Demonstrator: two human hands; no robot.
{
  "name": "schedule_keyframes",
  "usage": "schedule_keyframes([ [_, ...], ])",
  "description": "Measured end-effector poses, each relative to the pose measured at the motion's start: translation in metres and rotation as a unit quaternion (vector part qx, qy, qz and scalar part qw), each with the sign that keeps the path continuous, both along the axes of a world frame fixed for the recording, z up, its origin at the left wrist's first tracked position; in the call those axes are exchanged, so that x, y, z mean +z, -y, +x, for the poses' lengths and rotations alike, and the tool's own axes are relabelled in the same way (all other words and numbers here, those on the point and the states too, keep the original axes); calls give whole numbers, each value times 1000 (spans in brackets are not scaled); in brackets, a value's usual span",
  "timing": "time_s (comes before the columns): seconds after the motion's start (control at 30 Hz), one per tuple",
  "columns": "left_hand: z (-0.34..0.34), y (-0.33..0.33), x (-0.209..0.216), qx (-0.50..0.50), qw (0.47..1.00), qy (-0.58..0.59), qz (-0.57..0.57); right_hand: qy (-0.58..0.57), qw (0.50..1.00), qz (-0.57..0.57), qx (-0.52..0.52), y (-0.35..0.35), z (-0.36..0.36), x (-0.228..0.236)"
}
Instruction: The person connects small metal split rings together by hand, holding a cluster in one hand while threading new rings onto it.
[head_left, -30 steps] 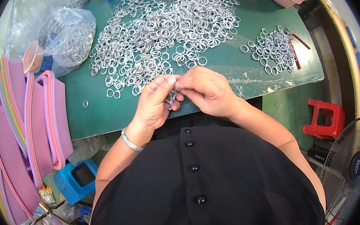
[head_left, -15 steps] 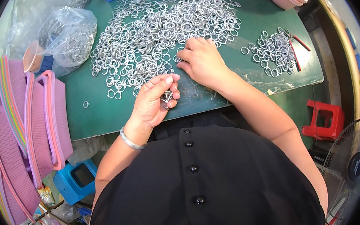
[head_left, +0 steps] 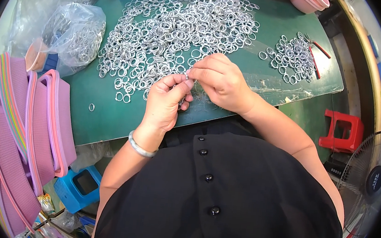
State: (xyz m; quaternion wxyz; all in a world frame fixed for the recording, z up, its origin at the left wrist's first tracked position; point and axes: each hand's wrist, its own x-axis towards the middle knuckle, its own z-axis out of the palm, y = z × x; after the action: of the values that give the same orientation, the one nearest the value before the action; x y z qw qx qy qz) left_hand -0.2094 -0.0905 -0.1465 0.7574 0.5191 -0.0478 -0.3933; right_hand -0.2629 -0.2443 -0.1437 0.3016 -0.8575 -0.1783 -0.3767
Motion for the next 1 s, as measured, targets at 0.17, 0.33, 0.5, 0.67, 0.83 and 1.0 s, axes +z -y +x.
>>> schedule_keyframes([
  [0.17,-1,-3,-7,32,940,317,122,-224,918,316,91,-1,-12,-2],
  [0.33,-3,-3,1,57,830,542,123,-268,909,299,110,2,-16,0],
  [0.5,-6,-4,2,60,819,561,101,-308,853,400,134,0,-19,-3],
  [0.67,-7,-4,3,66,837,537,85,-310,821,447,171,1,-21,-3],
  [0.83,-10,-8,1,52,944,318,66,-200,945,243,83,2,-19,1],
  [1.0,-11,-7,2,-5,995,99,-13,-77,992,93,34,-3,-18,2],
])
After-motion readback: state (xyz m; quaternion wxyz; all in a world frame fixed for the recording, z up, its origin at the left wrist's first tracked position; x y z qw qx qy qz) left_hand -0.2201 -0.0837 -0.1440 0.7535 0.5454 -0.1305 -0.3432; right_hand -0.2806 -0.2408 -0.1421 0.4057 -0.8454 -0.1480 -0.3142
